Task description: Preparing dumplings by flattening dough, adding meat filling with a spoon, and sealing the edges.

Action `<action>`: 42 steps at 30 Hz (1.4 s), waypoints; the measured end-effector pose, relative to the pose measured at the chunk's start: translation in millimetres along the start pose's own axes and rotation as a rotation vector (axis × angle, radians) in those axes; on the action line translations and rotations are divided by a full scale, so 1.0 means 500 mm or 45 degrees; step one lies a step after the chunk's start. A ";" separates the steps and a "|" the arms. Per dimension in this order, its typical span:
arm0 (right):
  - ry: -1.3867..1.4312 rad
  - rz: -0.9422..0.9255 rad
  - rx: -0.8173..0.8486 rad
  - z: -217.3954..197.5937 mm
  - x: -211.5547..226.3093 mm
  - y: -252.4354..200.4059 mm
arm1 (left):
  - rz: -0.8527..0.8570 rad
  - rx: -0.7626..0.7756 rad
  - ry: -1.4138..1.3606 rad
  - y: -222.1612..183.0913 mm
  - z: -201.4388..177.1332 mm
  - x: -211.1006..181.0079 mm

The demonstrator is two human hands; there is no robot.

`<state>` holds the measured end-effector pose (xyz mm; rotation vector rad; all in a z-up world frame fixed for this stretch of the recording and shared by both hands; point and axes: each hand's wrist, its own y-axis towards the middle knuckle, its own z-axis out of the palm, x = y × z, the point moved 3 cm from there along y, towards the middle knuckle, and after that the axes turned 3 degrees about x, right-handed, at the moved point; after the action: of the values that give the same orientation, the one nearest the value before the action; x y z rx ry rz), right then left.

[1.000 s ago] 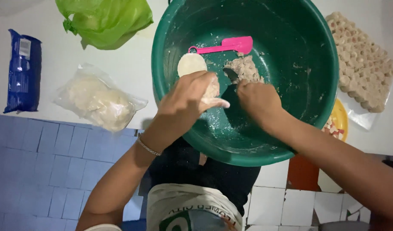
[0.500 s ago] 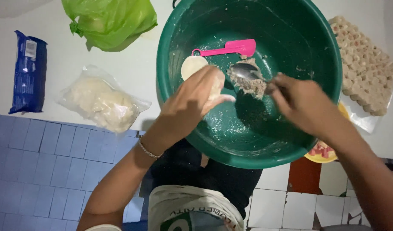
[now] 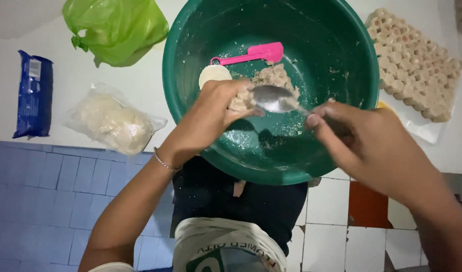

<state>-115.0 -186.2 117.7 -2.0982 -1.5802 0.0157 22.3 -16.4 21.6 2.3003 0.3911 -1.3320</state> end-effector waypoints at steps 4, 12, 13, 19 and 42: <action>-0.066 -0.128 0.025 0.042 0.002 0.001 | 0.053 0.000 0.069 0.013 0.016 -0.026; -0.407 -0.016 -0.361 0.015 -0.025 -0.054 | -0.022 0.089 0.090 0.009 0.012 -0.024; -0.406 -0.021 -0.362 0.009 -0.019 -0.054 | -0.024 0.087 0.093 0.014 0.017 -0.017; -0.155 0.025 -0.096 0.030 0.005 -0.039 | 0.286 0.077 0.147 0.036 0.044 -0.042; -0.785 -0.215 -0.126 0.159 -0.095 0.183 | 0.078 -0.037 0.195 0.027 -0.026 0.068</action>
<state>-72.7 -215.8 -1.7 -2.1442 -2.1393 0.5874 55.1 -20.7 1.0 2.3785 0.3834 -1.1179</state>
